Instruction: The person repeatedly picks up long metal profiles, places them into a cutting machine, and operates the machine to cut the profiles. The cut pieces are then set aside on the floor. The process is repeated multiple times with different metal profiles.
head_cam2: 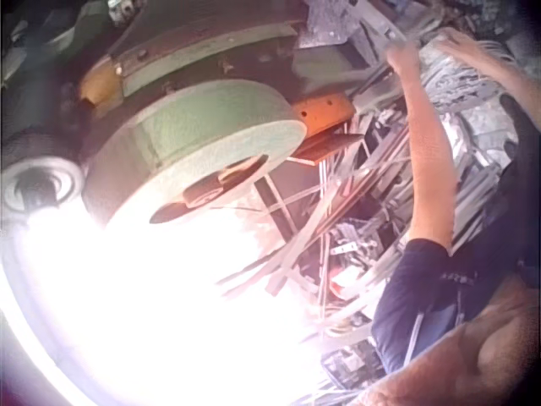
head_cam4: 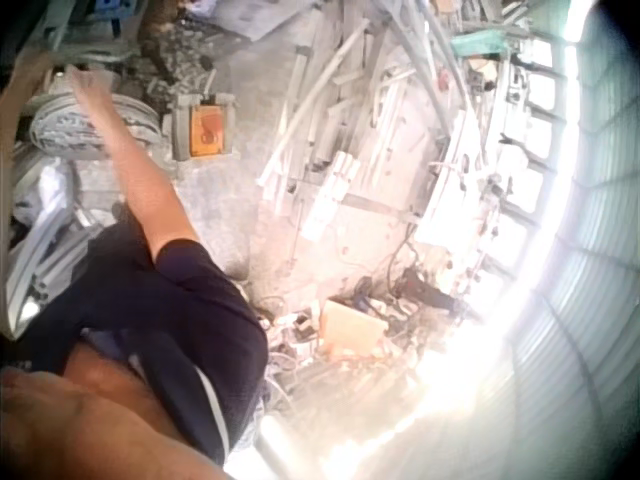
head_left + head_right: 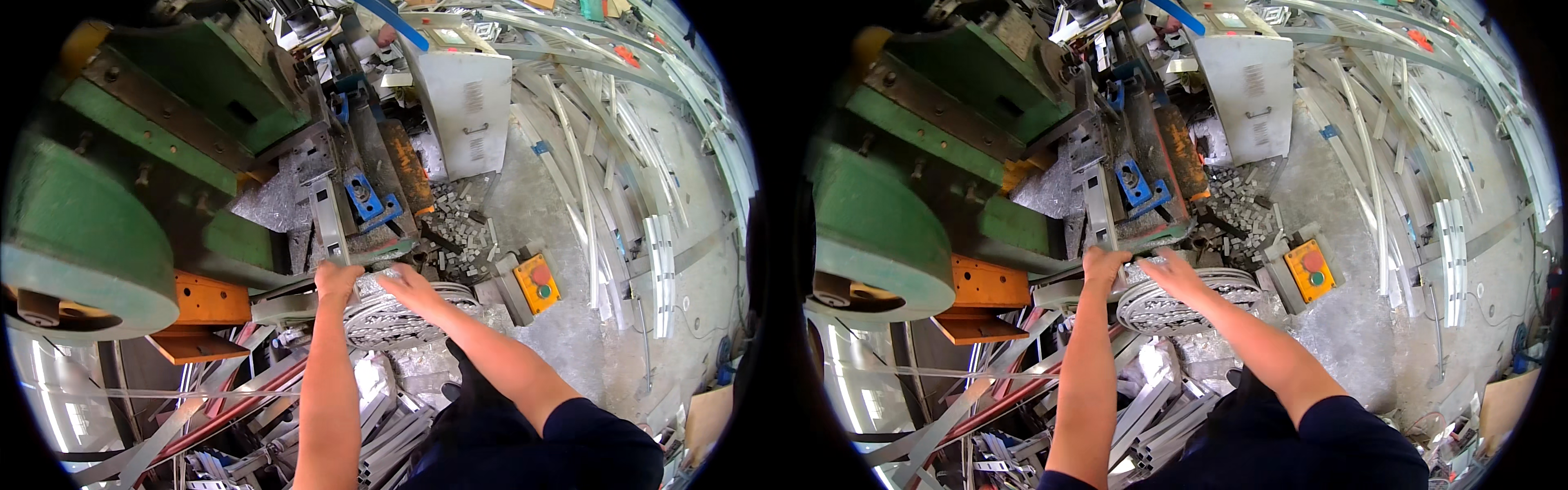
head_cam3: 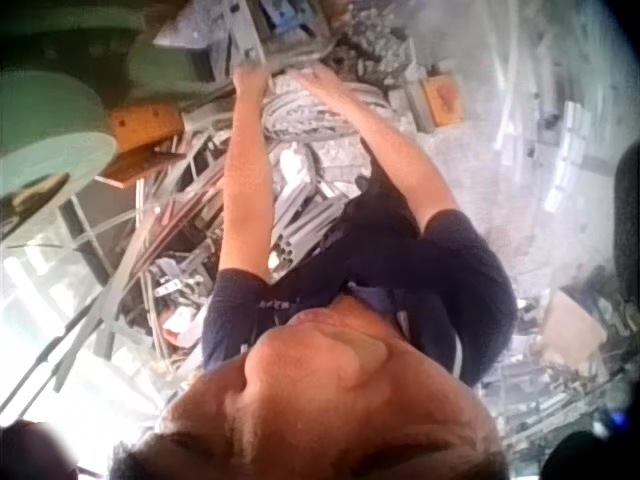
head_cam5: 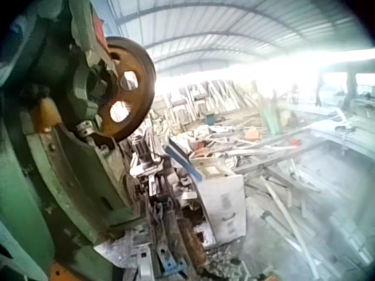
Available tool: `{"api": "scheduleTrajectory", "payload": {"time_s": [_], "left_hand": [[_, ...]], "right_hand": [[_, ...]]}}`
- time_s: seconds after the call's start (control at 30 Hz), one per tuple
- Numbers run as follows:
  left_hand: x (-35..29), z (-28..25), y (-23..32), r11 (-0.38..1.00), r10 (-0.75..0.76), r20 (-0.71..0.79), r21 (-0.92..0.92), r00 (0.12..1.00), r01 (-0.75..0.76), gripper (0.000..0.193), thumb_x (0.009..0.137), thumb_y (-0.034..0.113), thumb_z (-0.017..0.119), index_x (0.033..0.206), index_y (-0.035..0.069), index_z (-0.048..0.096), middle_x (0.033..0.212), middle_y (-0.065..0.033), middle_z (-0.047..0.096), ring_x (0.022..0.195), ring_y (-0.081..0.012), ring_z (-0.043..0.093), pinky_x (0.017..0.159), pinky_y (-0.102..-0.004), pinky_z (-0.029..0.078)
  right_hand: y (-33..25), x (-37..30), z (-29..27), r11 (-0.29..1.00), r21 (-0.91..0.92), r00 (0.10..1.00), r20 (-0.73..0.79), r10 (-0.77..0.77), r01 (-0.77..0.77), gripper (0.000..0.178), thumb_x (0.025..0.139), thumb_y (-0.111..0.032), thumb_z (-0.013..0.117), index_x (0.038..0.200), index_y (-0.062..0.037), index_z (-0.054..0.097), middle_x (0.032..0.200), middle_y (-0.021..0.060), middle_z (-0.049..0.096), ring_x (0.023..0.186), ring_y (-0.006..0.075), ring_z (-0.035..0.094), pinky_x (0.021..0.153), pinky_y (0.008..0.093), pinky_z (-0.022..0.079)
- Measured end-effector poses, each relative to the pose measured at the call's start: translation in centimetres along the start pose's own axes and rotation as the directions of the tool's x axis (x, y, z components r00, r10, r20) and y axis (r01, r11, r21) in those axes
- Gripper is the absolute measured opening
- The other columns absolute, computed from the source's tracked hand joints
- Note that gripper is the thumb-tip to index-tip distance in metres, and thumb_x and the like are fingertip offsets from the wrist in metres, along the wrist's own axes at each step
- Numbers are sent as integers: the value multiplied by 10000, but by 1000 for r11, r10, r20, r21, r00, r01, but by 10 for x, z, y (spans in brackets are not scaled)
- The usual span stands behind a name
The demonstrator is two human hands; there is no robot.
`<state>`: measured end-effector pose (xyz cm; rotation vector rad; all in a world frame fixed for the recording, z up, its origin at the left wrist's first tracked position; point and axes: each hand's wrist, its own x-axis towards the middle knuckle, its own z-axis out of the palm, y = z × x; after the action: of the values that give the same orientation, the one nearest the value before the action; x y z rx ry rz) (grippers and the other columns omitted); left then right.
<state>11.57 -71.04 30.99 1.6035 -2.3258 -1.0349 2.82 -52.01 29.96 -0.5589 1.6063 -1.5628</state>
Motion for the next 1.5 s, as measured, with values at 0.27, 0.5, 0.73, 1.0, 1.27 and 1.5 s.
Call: {"api": "scheduleTrajectory", "payload": {"time_s": [0.27, 0.5, 0.73, 1.0, 1.27, 1.5], "left_hand": [[-20, 3, 34, 997, -68, -70, 25, 995, 70, 454, 661, 255, 710, 927, -108, 648, 934, -280, 692, 921, -404, 686, 834, -420, 534], [-57, -9, 20, 993, -105, -8, 56, 994, 105, 531, 662, 178, 708, 1055, -141, 548, 915, -294, 678, 890, -386, 688, 773, -404, 531], [-157, 2, -12, 1000, -12, -92, -9, 996, 11, 374, 671, 112, 642, 937, -145, 584, 910, -320, 667, 908, -448, 666, 829, -438, 528], [-157, 1, -21, 997, 2, -154, 70, 988, 9, 498, 668, 172, 690, 1024, -157, 578, 919, -325, 669, 921, -424, 678, 835, -431, 533], [-149, 16, -34, 1000, 5, -97, 13, 995, -4, 349, 590, 146, 766, 843, -65, 649, 834, -238, 694, 814, -349, 701, 753, -401, 537], [-155, 1, -24, 996, 79, -77, 49, 994, -76, 337, 674, 209, 711, 759, -108, 633, 734, -271, 667, 750, -379, 710, 663, -430, 534]], "right_hand": [[-20, 144, 65, 765, 392, 837, 429, 340, -512, 561, 769, -342, 812, 1154, 18, 620, 1143, 145, 613, 946, 226, 601, 808, 390, 504], [4, 119, 79, 761, 400, 771, 604, 200, -511, 375, 847, -273, 740, 1093, -15, 624, 995, 99, 664, 820, 203, 643, 775, 356, 521], [29, 1, 86, 736, 511, 865, 458, 204, -444, 316, 867, -346, 703, 915, -36, 667, 833, 53, 672, 719, 159, 635, 673, 316, 509], [31, 3, 91, 800, 428, 870, 442, 221, -421, 463, 841, -456, 722, 1043, -46, 652, 991, 85, 664, 844, 163, 630, 738, 327, 503], [14, 61, 83, 643, 564, 823, 533, 195, -518, 376, 842, -378, 731, 1011, -73, 590, 787, 81, 657, 658, 232, 629, 629, 431, 532], [34, 48, 88, 677, 597, 874, 464, 146, -430, 269, 859, -318, 686, 804, -76, 582, 659, 67, 608, 541, 190, 589, 501, 358, 491]]}}
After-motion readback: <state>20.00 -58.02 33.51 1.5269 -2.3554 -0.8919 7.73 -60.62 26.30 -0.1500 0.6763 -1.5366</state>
